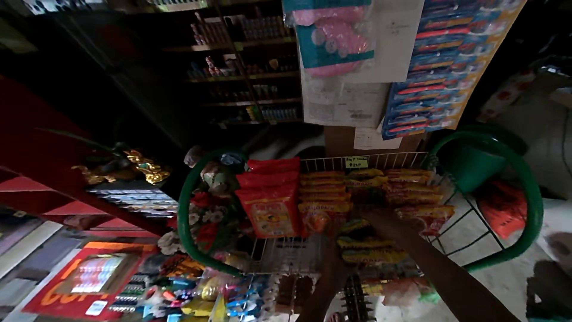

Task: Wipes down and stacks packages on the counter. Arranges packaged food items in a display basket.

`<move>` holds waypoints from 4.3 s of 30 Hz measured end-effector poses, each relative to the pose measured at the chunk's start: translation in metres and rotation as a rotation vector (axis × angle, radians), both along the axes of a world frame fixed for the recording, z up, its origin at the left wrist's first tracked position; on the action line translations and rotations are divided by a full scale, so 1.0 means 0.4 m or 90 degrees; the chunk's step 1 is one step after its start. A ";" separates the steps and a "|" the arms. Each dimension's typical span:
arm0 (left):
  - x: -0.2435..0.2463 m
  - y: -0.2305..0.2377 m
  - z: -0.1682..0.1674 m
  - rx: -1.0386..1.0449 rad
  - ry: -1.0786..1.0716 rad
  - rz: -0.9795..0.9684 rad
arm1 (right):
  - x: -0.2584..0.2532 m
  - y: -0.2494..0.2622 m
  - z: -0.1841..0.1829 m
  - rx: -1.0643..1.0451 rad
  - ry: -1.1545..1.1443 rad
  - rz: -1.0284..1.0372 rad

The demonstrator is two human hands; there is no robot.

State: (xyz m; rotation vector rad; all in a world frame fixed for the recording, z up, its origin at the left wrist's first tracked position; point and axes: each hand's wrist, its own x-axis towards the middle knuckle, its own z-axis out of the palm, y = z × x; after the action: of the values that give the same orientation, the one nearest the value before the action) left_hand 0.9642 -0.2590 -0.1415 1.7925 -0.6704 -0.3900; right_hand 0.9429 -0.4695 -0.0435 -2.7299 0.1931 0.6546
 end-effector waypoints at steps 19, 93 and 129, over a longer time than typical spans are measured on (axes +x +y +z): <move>0.005 0.003 0.015 0.176 0.075 -0.006 | 0.142 -0.037 0.168 -0.110 -0.009 -0.119; 0.114 -0.009 0.093 0.236 -0.301 -0.157 | -0.181 -0.011 0.022 0.097 -0.060 -0.125; 0.233 -0.023 0.235 0.616 -0.232 -0.207 | -0.022 -0.035 -0.105 -0.152 -0.248 -0.091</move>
State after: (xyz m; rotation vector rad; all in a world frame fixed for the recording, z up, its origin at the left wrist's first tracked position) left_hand 1.0575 -0.2684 -0.0474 2.7142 -1.1613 -0.6910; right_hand 0.9339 -0.4836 -0.0854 -2.9657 0.3881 0.0555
